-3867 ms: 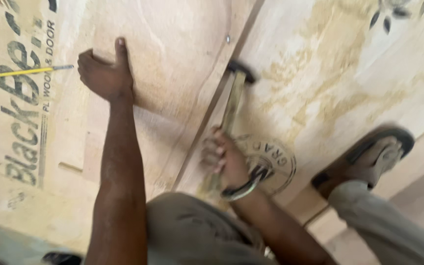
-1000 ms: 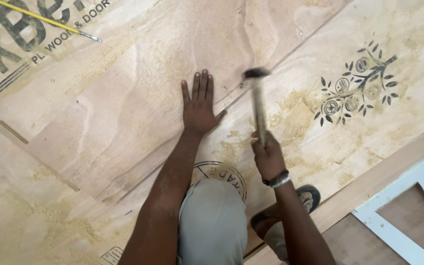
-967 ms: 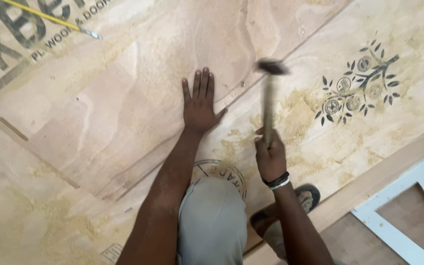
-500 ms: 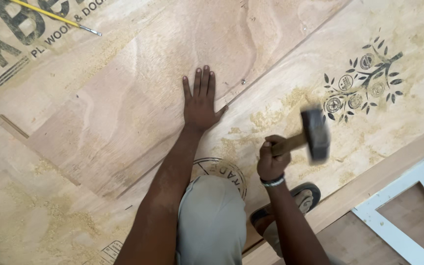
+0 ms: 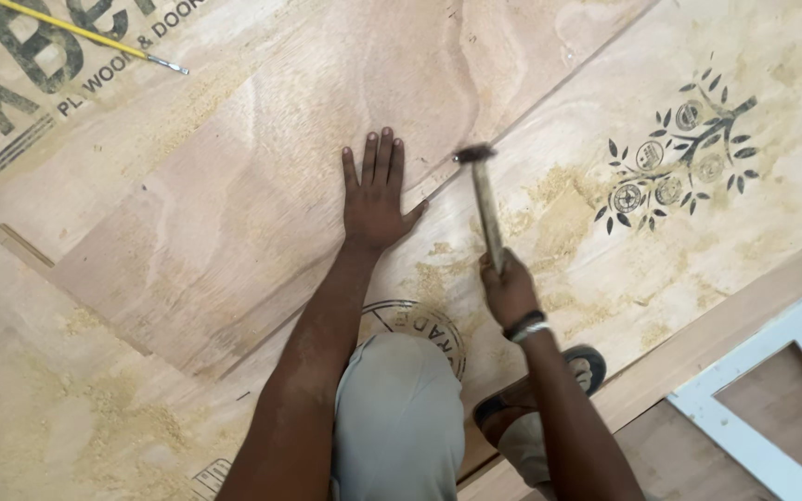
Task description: The person hammers nails into wooden panels by hand using a hammer.
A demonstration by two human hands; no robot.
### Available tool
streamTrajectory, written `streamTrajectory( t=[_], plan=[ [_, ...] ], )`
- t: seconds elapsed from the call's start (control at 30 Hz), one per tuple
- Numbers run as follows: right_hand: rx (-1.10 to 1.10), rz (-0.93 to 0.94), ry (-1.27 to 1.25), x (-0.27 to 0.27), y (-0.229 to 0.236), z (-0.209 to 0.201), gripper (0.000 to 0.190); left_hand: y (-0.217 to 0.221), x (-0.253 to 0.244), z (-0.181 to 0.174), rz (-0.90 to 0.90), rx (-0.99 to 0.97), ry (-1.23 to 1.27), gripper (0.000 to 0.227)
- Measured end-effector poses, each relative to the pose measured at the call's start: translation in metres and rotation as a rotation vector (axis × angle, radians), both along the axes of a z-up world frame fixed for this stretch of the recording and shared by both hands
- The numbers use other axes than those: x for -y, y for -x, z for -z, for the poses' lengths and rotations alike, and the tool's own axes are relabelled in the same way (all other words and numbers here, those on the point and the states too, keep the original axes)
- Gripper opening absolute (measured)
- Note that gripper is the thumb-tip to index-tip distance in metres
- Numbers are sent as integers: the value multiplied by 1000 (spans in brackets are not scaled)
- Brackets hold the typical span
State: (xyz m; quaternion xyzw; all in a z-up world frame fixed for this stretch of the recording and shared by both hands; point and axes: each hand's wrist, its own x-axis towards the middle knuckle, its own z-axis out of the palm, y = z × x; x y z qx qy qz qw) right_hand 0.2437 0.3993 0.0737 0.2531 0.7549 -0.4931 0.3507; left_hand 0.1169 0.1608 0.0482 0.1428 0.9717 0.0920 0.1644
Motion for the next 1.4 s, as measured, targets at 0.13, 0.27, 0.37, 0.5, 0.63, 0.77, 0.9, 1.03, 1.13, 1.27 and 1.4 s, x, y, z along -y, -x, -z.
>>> streamTrajectory(
  t=[0.13,0.27,0.37,0.5,0.63,0.77,0.9,1.03,1.13,1.27,1.4],
  plan=[
    [-355,252,31,-10,-10,-32,15,-10,-1,1,11,22,12,109],
    [-927,-164,-255,-3,1,-5,5,-4,0,3,35,-21,-6,107],
    [-41,-42,-90,-10,22,-11,9,-1,-5,3,63,-3,56,109],
    [-265,126,-25,-21,1,-27,20,-3,-2,6,64,-4,58,109],
    [-623,9,-121,-14,2,13,10,-3,0,2,87,13,51,112],
    [-233,-97,-20,-30,13,-13,17,-5,-4,4,96,63,118,113],
    [-418,140,24,-20,6,-24,22,-1,-1,5,111,-40,62,114],
    [-418,-142,-56,-31,27,-14,19,1,-7,-2,83,82,122,115],
    [-334,-27,16,-39,29,-34,21,4,-4,3,80,42,113,115],
    [-598,35,-62,-21,17,-18,18,-4,-1,7,79,40,44,116],
    [-247,-270,-106,-33,38,5,16,6,0,12,100,68,110,112]
  ],
)
